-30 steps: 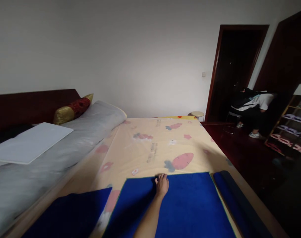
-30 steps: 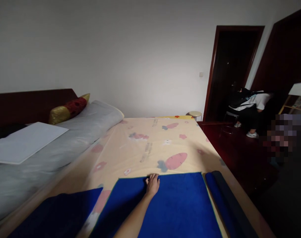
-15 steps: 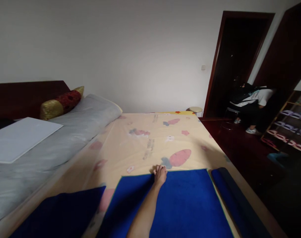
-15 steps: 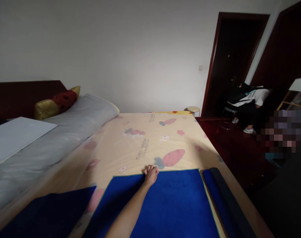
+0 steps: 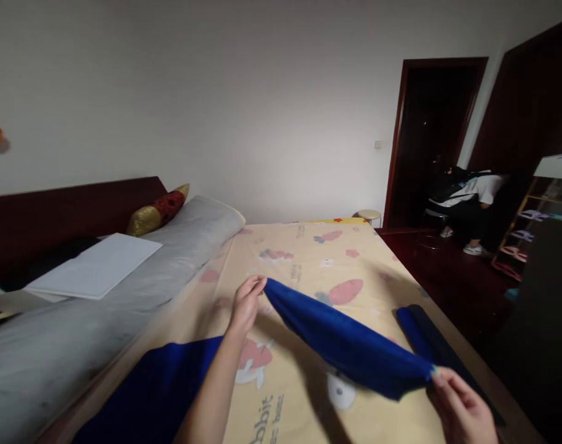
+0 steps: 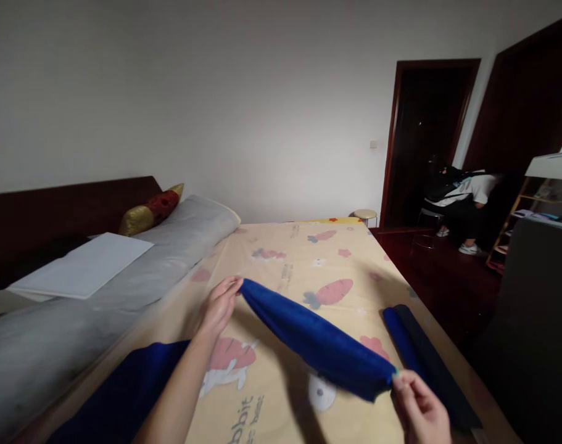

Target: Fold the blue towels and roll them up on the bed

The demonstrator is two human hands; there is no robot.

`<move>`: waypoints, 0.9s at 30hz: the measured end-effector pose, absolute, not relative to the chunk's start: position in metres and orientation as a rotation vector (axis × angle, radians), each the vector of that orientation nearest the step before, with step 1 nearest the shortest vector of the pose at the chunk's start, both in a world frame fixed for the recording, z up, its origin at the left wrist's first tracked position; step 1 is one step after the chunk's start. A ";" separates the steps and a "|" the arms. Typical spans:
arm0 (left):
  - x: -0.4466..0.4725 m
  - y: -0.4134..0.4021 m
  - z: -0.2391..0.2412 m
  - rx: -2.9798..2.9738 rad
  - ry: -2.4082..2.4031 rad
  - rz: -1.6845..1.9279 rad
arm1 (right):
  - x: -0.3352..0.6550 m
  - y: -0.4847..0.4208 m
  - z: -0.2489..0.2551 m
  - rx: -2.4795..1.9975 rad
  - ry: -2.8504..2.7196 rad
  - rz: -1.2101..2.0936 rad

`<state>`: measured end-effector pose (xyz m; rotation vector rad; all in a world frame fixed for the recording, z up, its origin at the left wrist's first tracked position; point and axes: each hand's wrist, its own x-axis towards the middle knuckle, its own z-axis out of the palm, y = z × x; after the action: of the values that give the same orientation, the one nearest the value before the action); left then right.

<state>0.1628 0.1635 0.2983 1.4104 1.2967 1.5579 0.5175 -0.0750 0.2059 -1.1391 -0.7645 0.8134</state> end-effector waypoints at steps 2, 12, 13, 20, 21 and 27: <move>0.144 0.115 0.316 1.326 1.214 1.647 | 0.537 -0.071 0.232 -1.092 -0.625 0.807; 0.114 0.041 0.304 1.005 1.282 1.778 | 0.556 -0.018 0.278 -0.998 -0.832 1.110; 0.115 0.048 0.298 1.009 1.312 1.763 | 0.556 -0.007 0.273 -0.998 -0.835 1.135; 0.127 0.107 0.291 1.062 1.325 1.816 | 0.558 0.057 0.257 -1.003 -0.826 1.060; 0.127 0.113 0.295 1.068 1.317 1.827 | 0.559 0.061 0.259 -0.989 -0.826 1.039; 0.117 0.104 0.287 1.071 1.341 1.786 | 0.563 0.056 0.243 -0.963 -0.862 1.028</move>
<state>0.1173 0.1043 0.2871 1.0706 1.3413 1.7860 0.5629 0.0556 0.2432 -0.9626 -0.8619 1.0275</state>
